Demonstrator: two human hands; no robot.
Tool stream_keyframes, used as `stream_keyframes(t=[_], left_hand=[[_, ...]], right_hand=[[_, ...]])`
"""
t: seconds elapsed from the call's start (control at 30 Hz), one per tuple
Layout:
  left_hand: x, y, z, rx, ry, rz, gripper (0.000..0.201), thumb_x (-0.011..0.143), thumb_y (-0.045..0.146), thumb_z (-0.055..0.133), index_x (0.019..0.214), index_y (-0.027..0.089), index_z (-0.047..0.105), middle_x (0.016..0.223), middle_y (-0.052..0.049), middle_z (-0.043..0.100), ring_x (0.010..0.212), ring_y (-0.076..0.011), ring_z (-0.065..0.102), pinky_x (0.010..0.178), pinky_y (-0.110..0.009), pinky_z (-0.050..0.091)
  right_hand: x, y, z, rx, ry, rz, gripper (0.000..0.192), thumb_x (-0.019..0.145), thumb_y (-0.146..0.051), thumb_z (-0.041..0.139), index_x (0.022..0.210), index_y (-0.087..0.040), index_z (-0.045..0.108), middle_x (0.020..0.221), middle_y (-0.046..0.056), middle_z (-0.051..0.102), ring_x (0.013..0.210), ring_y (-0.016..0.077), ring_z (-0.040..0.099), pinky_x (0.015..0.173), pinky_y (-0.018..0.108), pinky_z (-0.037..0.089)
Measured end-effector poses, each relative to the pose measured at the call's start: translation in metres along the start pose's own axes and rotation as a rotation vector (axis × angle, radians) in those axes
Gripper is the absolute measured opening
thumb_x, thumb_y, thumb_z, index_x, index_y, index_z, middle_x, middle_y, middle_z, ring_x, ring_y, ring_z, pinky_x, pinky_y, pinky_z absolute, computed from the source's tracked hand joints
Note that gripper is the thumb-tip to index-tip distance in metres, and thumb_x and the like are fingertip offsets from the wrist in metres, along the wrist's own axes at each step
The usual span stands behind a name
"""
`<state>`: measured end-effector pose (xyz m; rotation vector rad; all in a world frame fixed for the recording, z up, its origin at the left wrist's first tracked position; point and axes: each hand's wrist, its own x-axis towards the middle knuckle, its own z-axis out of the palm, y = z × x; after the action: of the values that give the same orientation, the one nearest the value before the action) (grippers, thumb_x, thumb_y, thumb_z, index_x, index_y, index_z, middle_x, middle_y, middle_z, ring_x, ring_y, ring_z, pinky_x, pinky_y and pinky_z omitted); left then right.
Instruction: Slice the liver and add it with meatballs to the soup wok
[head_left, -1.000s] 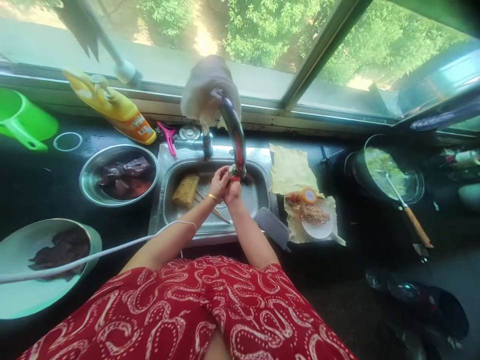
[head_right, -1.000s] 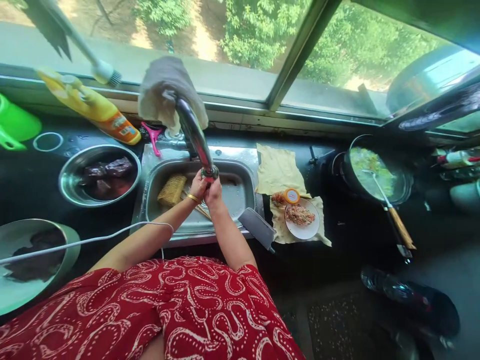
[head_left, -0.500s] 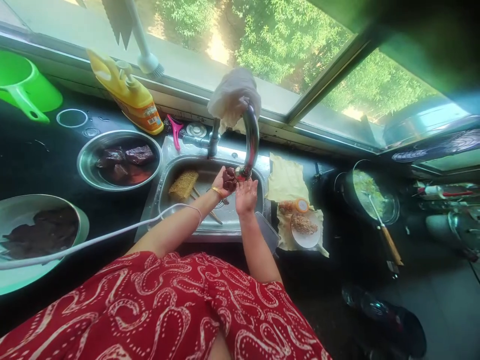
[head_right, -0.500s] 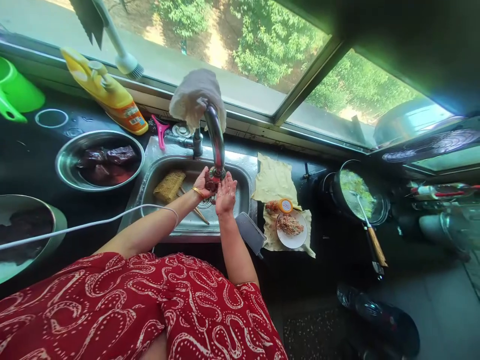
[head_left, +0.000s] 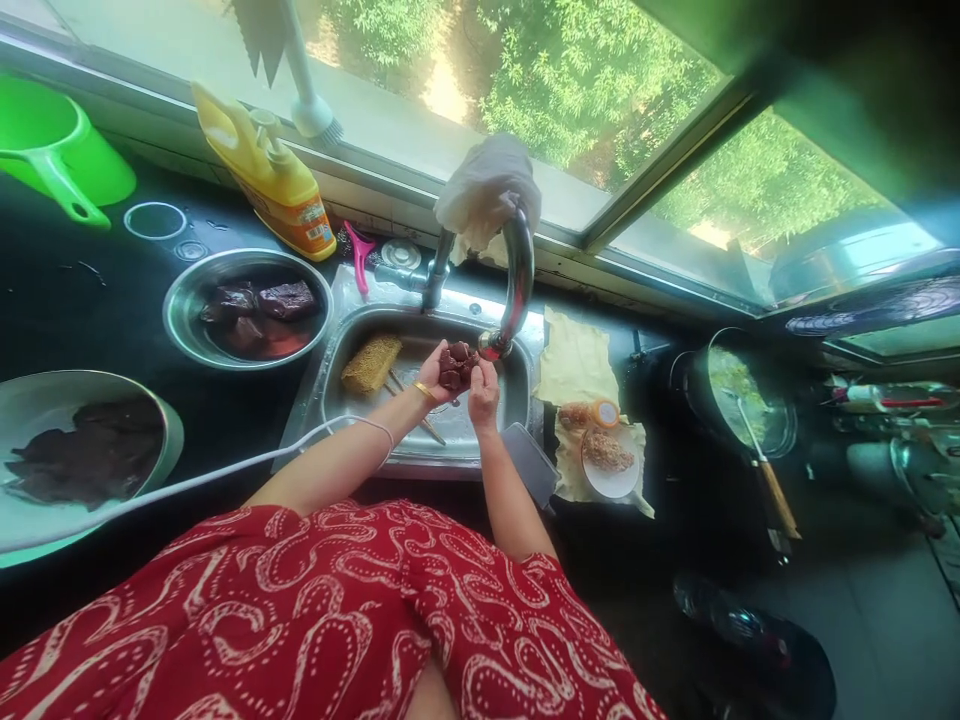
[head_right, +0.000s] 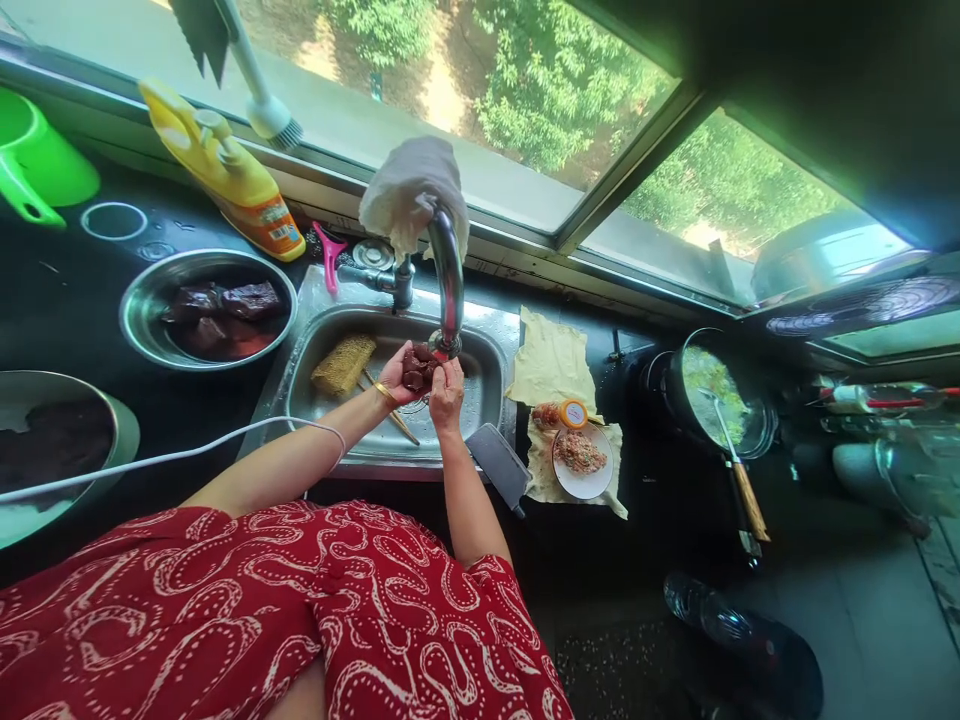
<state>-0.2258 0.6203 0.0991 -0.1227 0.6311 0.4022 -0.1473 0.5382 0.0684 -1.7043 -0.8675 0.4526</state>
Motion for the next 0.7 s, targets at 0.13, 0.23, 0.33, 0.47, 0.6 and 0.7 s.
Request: stream_keyframes(t=[0.13, 0.23, 0.33, 0.47, 0.6, 0.7], left_hand=[[0.001, 0.007, -0.011, -0.023, -0.013, 0.043, 0.043, 0.099, 0.044, 0.043, 0.083, 0.012, 0.068, 0.073, -0.008, 0.070, 0.066, -0.0162, 0.068, 0.068, -0.027, 0.058], [-0.003, 0.011, -0.024, -0.035, 0.006, 0.063, 0.040, 0.097, 0.043, 0.048, 0.085, 0.012, 0.070, 0.074, -0.010, 0.070, 0.069, -0.0169, 0.069, 0.065, -0.026, 0.057], [-0.010, 0.015, -0.044, -0.007, 0.012, 0.062, 0.042, 0.098, 0.045, 0.044, 0.084, 0.014, 0.069, 0.077, -0.011, 0.070, 0.072, -0.0202, 0.070, 0.062, -0.029, 0.058], [-0.026, 0.014, -0.080, 0.109, 0.084, 0.048, 0.042, 0.098, 0.042, 0.042, 0.078, 0.013, 0.066, 0.074, -0.012, 0.068, 0.066, -0.0210, 0.068, 0.054, -0.029, 0.056], [-0.041, 0.013, -0.108, 0.128, 0.040, -0.008, 0.042, 0.098, 0.041, 0.043, 0.077, 0.012, 0.065, 0.074, -0.013, 0.068, 0.066, -0.0220, 0.068, 0.055, -0.031, 0.056], [-0.046, 0.014, -0.121, 0.083, 0.056, -0.013, 0.037, 0.095, 0.041, 0.049, 0.077, 0.012, 0.065, 0.070, -0.011, 0.067, 0.065, -0.0211, 0.067, 0.060, -0.032, 0.056]], right_hand=[[-0.003, -0.001, 0.000, -0.216, -0.130, -0.136, 0.041, 0.093, -0.036, 0.041, 0.116, -0.021, 0.072, 0.137, 0.009, 0.061, 0.137, 0.0236, 0.046, 0.120, 0.049, 0.027], [-0.013, 0.003, 0.008, -0.183, -0.145, -0.160, 0.047, 0.094, -0.038, 0.038, 0.128, -0.021, 0.065, 0.143, 0.008, 0.056, 0.141, 0.0215, 0.041, 0.120, 0.046, 0.028], [-0.024, 0.014, 0.015, -0.067, -0.084, -0.040, 0.055, 0.094, -0.041, 0.035, 0.136, -0.016, 0.058, 0.148, 0.011, 0.051, 0.140, 0.0202, 0.044, 0.117, 0.041, 0.035], [-0.037, 0.032, 0.011, -0.028, -0.107, 0.212, 0.057, 0.085, -0.043, 0.045, 0.128, -0.009, 0.063, 0.136, 0.017, 0.061, 0.128, 0.0238, 0.055, 0.113, 0.041, 0.039], [-0.043, 0.043, 0.014, -0.022, -0.207, 0.313, 0.059, 0.084, -0.047, 0.044, 0.126, -0.012, 0.064, 0.129, 0.016, 0.065, 0.122, 0.0256, 0.059, 0.106, 0.042, 0.044], [-0.051, 0.037, 0.032, -0.140, -0.310, 0.078, 0.061, 0.088, -0.051, 0.039, 0.130, -0.013, 0.062, 0.138, 0.017, 0.058, 0.133, 0.0270, 0.050, 0.113, 0.047, 0.037]])
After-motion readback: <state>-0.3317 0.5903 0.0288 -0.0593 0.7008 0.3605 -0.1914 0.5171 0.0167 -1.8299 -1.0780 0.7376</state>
